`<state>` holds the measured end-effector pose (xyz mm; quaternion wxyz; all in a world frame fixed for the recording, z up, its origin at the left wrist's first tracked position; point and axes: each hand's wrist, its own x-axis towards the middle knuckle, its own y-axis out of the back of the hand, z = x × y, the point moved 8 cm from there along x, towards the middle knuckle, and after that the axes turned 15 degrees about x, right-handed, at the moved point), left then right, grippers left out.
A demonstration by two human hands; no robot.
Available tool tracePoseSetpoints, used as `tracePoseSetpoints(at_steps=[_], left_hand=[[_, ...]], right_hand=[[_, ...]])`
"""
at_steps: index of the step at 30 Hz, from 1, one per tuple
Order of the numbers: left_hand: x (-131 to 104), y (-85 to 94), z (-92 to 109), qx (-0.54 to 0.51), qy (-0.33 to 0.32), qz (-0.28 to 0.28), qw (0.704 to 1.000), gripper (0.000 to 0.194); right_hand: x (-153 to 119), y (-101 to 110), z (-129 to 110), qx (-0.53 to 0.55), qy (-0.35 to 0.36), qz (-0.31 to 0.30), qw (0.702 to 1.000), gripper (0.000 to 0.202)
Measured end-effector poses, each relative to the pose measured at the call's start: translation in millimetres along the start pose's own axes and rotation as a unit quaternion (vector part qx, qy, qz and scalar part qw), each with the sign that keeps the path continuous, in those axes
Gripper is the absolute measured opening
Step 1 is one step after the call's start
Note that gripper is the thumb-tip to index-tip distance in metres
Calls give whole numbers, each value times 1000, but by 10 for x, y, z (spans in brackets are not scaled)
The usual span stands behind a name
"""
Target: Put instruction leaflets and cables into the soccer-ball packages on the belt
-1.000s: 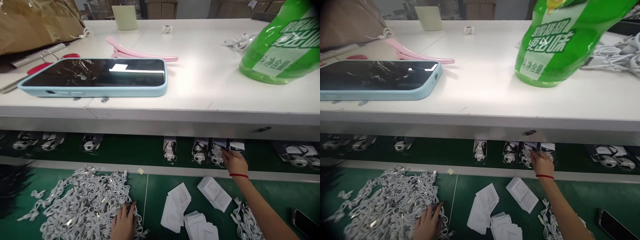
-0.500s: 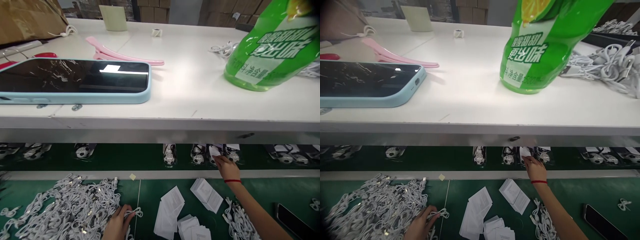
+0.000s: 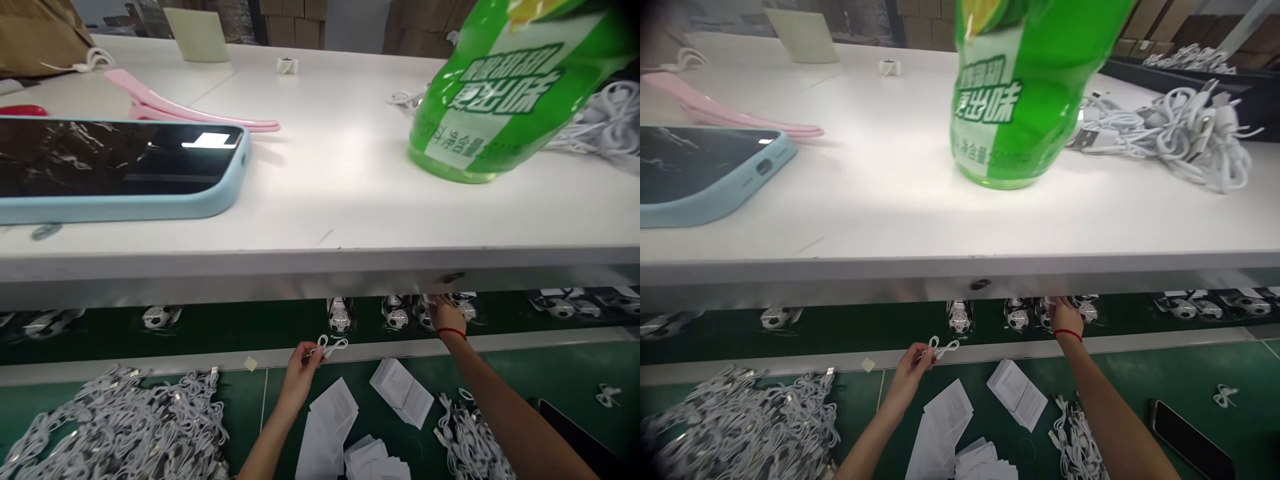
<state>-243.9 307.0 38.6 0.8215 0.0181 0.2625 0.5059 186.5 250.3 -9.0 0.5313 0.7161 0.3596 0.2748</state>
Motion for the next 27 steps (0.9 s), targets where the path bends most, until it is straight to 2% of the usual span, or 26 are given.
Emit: tracePoseSetpoints(at_steps=[5, 9, 13, 18, 23, 27], left_hand=[[332, -586, 266, -56, -10, -45, 997, 46], [541, -1077, 426, -62, -23, -61, 996, 48], [702, -1385, 546, -48, -29, -56, 997, 44], [919, -1692, 529, 8, -12, -56, 998, 29], [1158, -2218, 621, 64, -5, -72, 995, 18], [1243, -2613, 819, 76, -14, -99, 992, 25]], right_hand=[[-83, -73, 64, -9, 4, -14, 1000, 31], [35, -4, 242, -29, -66, 10, 997, 35], [131, 104, 443, -39, -113, 17, 993, 35], [43, 174, 566, -40, -45, 1, 998, 29], [7, 52, 648, -6, 7, -19, 1000, 22], [119, -30, 704, 31, 10, -12, 999, 16]])
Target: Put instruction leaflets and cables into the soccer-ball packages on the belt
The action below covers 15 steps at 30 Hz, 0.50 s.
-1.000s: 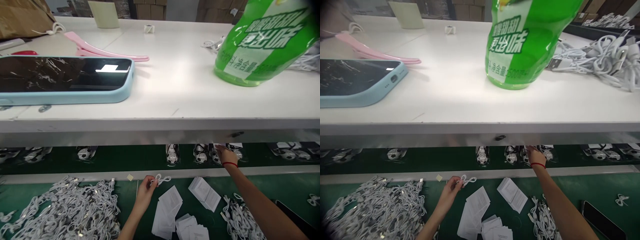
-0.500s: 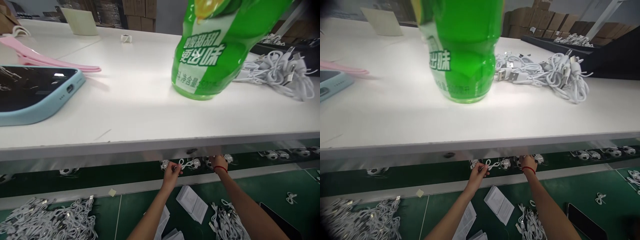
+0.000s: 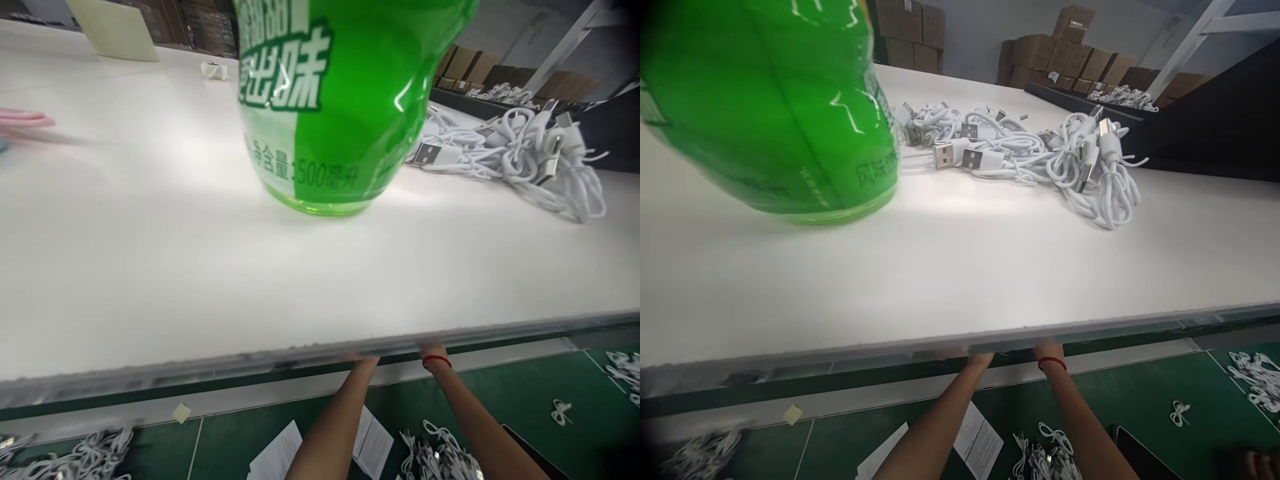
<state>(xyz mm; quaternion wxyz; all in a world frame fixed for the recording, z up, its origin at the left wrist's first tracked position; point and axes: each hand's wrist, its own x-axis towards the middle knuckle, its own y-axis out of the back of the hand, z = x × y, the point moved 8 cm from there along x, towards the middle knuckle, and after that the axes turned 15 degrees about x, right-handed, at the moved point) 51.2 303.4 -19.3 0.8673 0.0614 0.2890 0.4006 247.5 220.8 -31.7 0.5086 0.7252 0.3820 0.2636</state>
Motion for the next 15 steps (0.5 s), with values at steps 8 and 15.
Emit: tracePoseSetpoints(at_steps=[8, 15], left_hand=[[174, -348, 369, 5, -25, -45, 999, 30], [-11, -322, 281, 45, -23, -57, 997, 27]], right_hand=[[-632, -91, -217, 82, 40, 69, 993, 33], [-406, 12, -323, 63, 34, 10, 997, 36]])
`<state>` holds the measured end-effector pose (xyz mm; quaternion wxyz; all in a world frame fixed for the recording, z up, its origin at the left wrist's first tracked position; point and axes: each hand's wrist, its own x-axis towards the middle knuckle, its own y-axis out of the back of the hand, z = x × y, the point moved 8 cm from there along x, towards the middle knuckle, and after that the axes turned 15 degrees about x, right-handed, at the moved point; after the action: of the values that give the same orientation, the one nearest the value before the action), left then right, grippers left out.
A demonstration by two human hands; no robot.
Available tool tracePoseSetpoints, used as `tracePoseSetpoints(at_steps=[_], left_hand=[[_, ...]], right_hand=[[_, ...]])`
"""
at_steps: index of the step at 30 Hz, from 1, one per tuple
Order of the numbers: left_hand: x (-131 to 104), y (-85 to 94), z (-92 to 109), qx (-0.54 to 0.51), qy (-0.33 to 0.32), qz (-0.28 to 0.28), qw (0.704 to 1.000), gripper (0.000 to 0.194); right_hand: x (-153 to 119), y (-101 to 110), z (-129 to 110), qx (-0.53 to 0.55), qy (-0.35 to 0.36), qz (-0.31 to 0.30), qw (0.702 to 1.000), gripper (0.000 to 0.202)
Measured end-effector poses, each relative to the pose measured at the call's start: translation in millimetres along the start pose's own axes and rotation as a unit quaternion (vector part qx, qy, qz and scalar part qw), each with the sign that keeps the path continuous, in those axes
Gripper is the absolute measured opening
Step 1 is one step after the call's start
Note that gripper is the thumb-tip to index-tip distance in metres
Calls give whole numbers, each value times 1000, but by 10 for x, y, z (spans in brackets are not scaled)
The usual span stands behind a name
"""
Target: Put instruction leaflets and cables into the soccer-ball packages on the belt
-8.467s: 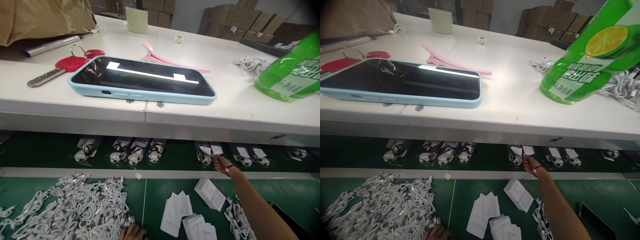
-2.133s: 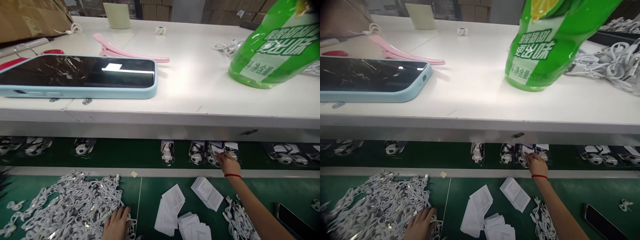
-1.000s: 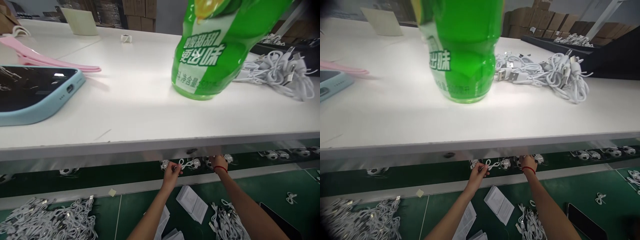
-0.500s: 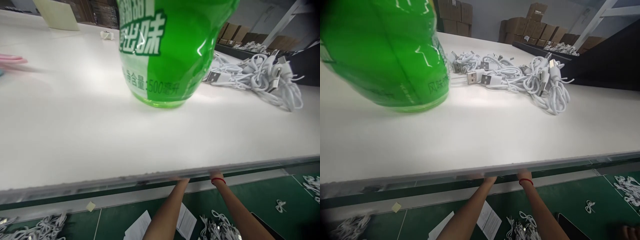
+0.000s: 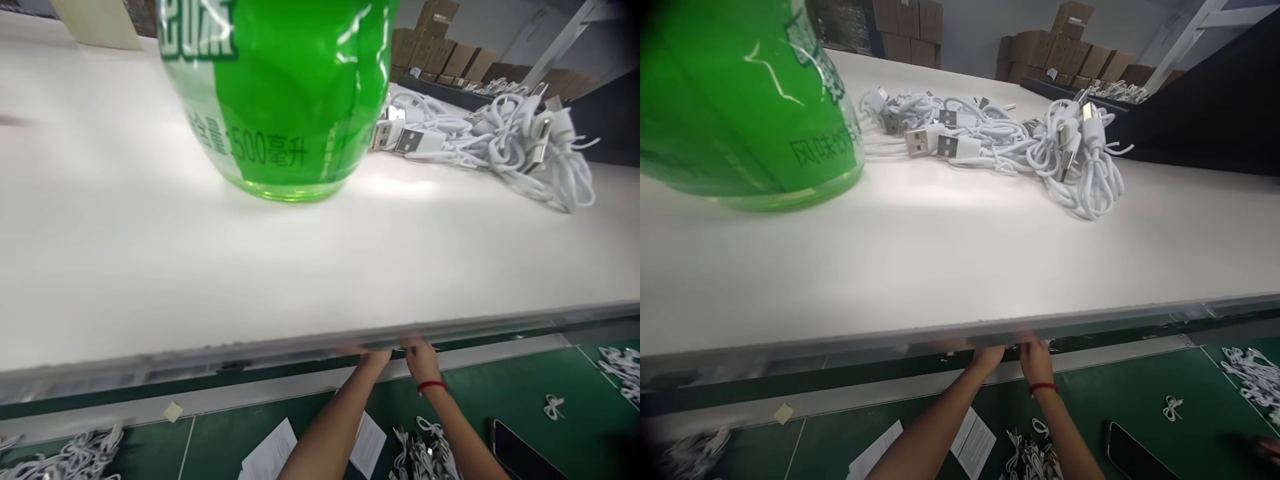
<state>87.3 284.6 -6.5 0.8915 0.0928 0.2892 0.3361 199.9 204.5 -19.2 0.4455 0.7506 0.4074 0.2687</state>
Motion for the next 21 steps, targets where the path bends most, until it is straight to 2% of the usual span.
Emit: tracePoseSetpoints(at_steps=[4, 8, 10, 13, 16, 21], left_hand=[[-295, 261, -227, 24, 14, 23, 999, 28], [-463, 631, -374, 40, 21, 61, 997, 27], [-483, 745, -401, 45, 24, 66, 997, 23], [-465, 789, -424, 52, 38, 49, 997, 20], [-404, 763, -431, 57, 55, 22, 997, 23], [-263, 744, -326, 55, 45, -3, 997, 28]], right_hand=[[434, -77, -145, -32, -5, -68, 997, 20], [414, -163, -290, -72, -19, -96, 993, 20], [344, -172, -344, -85, -16, -105, 991, 21], [328, -131, -370, -103, -15, -114, 988, 19], [434, -41, -335, -124, -27, -107, 986, 17], [619, 121, -247, -143, -55, -74, 985, 16]])
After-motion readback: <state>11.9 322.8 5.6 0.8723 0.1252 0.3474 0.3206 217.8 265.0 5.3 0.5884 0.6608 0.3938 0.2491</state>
